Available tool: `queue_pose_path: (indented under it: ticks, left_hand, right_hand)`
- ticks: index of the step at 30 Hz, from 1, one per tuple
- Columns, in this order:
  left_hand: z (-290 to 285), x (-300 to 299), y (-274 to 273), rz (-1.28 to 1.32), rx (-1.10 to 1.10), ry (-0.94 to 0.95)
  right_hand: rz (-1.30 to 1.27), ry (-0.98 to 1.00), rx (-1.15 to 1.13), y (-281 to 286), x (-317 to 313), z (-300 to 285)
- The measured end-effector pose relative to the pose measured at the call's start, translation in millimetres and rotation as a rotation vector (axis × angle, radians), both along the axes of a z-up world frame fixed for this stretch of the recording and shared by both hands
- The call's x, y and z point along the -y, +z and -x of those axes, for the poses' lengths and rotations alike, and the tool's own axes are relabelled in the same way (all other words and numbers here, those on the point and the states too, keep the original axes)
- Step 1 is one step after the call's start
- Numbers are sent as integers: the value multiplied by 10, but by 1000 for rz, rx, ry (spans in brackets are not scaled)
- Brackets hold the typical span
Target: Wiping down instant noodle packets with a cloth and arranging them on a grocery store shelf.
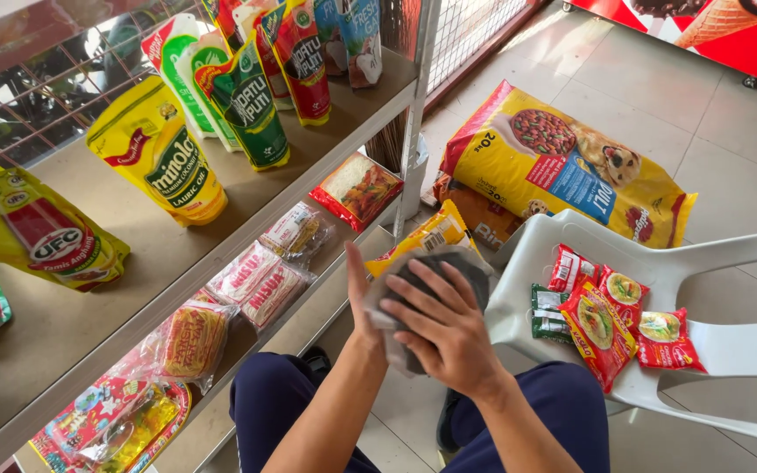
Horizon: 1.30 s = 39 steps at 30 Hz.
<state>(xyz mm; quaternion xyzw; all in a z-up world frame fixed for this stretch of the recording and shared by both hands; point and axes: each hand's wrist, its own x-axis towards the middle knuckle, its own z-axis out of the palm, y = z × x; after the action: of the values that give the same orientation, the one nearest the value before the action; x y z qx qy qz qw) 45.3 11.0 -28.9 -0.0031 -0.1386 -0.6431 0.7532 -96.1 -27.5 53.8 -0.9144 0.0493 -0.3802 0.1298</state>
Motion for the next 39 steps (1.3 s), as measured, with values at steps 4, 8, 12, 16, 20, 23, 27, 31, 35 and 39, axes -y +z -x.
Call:
queue_pose_path:
  ticks: [4,8,12,16,20,23,27,31,35,39]
  left_hand:
    - [115,-85,364,-141,49,50]
    - [317,52,321,-250,59,-24]
    - [295,206,-469,-328,51,15]
    - [250,87,-133,-271,55,39]
    - [333,-56,351,-237,178,-44]
    - [351,-66,476,-211,531,12]
    - [358,-65,354,-150,1450,293]
    - [406,-7,339,-263,1810,465]
    - [345,92,287,-484,1637,461]
    - [211,185,61,-656,1253,286]
  right_hand:
    - [-95,-178,52,-201,320,99]
    - [-383,-291,176,-111,400,68]
    - [-107,-67,69,118,57,4]
    - [-102,-19,106,-32,157,68]
    - [-686,-327,322,-383,498,113]
    - [-1319,-195,522,-795,734,177]
    - [-1948,395,795,-1104,864,292]
    - [-1838,412,754,-1118,872,349]
    - [-1583,429,658,-1065,868,427]
    - [-1327,446,552,-915,839,474]
